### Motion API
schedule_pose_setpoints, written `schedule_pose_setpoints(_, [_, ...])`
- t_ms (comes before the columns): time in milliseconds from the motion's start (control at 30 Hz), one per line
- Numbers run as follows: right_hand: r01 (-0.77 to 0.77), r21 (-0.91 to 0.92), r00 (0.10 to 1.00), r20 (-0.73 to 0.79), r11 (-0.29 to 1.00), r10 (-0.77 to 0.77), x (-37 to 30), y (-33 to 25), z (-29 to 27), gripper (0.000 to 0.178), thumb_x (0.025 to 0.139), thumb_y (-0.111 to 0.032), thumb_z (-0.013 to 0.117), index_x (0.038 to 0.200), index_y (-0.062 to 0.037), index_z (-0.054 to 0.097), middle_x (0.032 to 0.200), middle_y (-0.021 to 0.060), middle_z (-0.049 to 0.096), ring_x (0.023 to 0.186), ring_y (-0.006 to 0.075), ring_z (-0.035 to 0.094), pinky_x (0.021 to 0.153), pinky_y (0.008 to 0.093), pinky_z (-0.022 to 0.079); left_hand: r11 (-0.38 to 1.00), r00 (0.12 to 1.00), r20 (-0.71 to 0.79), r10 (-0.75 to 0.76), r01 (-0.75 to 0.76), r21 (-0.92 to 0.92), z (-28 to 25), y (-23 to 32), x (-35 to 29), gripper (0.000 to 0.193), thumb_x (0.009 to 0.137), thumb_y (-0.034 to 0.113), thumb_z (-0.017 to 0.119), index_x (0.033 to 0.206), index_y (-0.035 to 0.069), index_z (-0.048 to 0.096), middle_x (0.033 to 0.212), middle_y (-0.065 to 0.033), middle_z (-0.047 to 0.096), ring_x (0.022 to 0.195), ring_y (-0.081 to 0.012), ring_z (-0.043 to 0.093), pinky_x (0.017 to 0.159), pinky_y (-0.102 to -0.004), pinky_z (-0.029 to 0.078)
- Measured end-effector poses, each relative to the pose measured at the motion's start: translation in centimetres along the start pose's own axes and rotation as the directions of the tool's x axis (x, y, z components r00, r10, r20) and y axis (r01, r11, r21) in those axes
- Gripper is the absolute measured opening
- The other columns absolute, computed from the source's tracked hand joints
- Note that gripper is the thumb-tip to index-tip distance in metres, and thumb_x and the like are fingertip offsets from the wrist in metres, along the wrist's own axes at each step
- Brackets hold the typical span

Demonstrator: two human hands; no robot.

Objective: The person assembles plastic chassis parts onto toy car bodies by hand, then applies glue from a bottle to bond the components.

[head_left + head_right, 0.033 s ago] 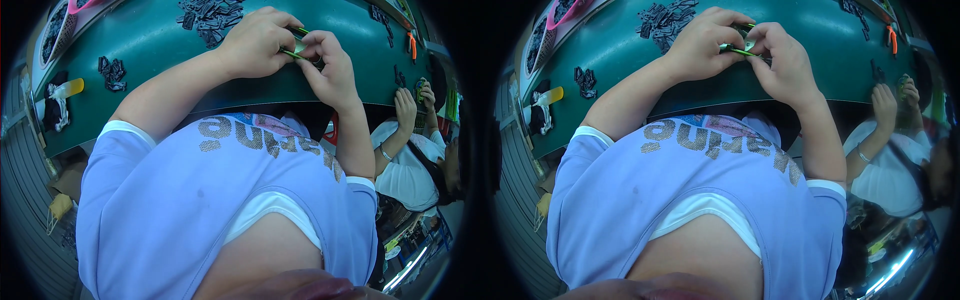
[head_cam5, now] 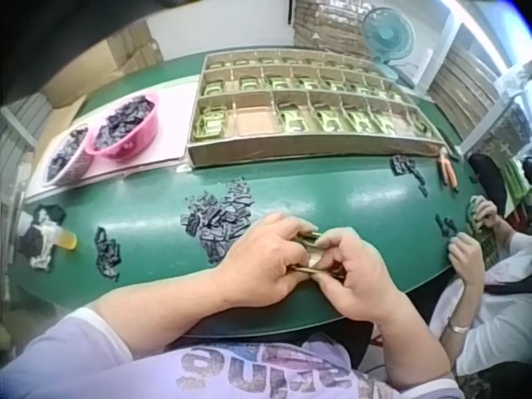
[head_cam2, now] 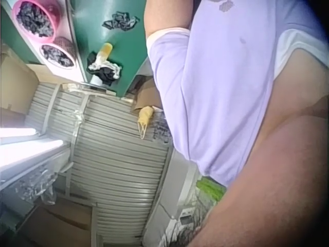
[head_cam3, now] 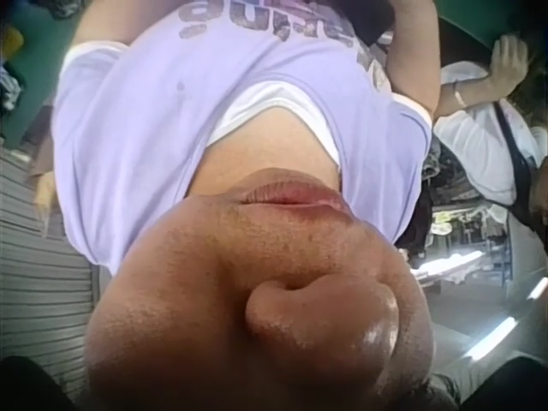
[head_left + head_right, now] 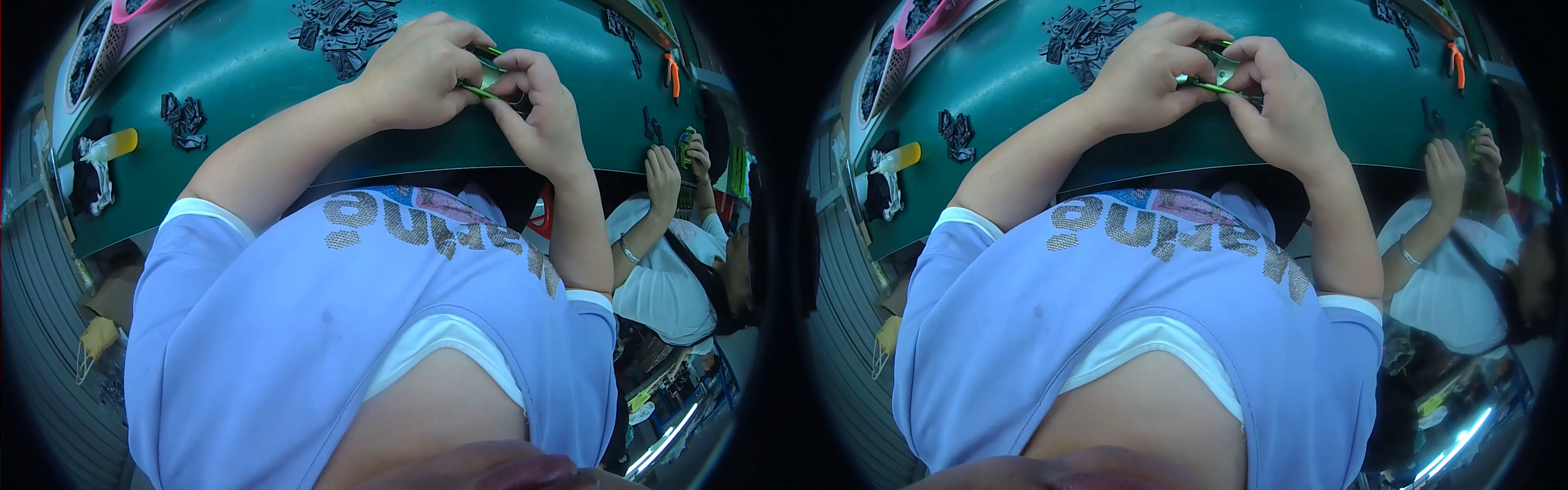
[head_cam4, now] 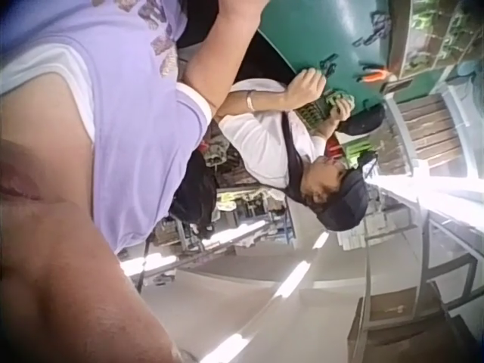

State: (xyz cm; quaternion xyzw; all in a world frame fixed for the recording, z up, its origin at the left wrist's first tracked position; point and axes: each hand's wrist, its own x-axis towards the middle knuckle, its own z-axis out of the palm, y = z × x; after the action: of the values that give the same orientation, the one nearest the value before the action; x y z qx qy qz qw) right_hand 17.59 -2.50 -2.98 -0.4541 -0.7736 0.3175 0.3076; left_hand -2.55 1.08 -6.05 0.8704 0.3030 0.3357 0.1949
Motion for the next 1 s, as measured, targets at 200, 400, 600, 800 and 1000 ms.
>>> schedule_pose_setpoints(200, [0.214, -0.237, 0.974, -0.023, 0.948, -0.226, -0.5, 0.5, 0.5, 0.049, 0.076, 0.003, 0.070, 0.121, -0.0065, 0.055, 0.084, 0.0072, 0.066, 0.083, 0.0269, 0.065, 0.075, 0.0365, 0.051, 0.999, 1.000, -0.006, 0.002, -0.002, 0.042, 0.4, 0.6, -0.1, 0.012, 0.070, 0.008, 0.079, 0.081, 0.008, 0.073, 0.118, -0.0084, 0.064, 0.107, -0.0292, 0.058, 0.089, -0.0416, 0.047])
schedule_pose_setpoints(400, [0.188, -0.301, 0.982, 0.046, 0.935, -0.182, -0.7, 0.5, -0.6, 0.062, 0.076, 0.005, 0.068, 0.134, -0.0081, 0.052, 0.093, 0.0090, 0.067, 0.088, 0.0277, 0.062, 0.076, 0.0379, 0.051, 0.999, 0.999, -0.008, -0.035, 0.035, 0.034, 0.4, 0.8, -0.1, 0.013, 0.070, 0.008, 0.078, 0.082, 0.008, 0.074, 0.125, -0.0090, 0.062, 0.114, -0.0304, 0.055, 0.095, -0.0430, 0.044])
schedule_pose_setpoints(600, [0.105, -0.107, 0.993, 0.067, 0.989, -0.098, -1.0, 0.4, -1.4, 0.060, 0.078, 0.003, 0.069, 0.135, -0.0098, 0.055, 0.101, 0.0083, 0.066, 0.086, 0.0274, 0.062, 0.081, 0.0369, 0.051, 0.996, 1.000, -0.027, 0.000, -0.003, -0.091, -0.1, 0.0, 0.4, 0.009, 0.073, 0.014, 0.076, 0.078, 0.007, 0.075, 0.121, -0.0085, 0.063, 0.122, -0.0304, 0.050, 0.100, -0.0435, 0.042])
schedule_pose_setpoints(800, [-0.080, 0.206, 0.995, 0.074, 0.975, 0.066, -1.3, 2.1, -2.5, 0.051, 0.084, -0.002, 0.069, 0.133, -0.0071, 0.057, 0.087, 0.0020, 0.063, 0.082, 0.0111, 0.059, 0.076, 0.0224, 0.046, 0.890, 0.985, 0.112, -0.131, 0.167, -0.424, -0.8, -0.1, 0.5, 0.021, 0.081, 0.011, 0.072, 0.100, 0.002, 0.071, 0.111, -0.0086, 0.063, 0.106, -0.0206, 0.058, 0.088, -0.0334, 0.046])
schedule_pose_setpoints(1000, [-0.198, 0.503, 0.980, 0.070, 0.841, 0.188, -1.6, 2.1, -2.3, 0.038, 0.089, -0.008, 0.069, 0.126, -0.0046, 0.062, 0.088, 0.0012, 0.064, 0.084, 0.0082, 0.059, 0.075, 0.0211, 0.046, 0.634, 0.967, 0.207, -0.151, 0.256, -0.730, -0.3, -0.5, 0.6, 0.036, 0.098, 0.016, 0.060, 0.133, 0.008, 0.055, 0.091, -0.0042, 0.063, 0.085, -0.0090, 0.063, 0.074, -0.0221, 0.049])
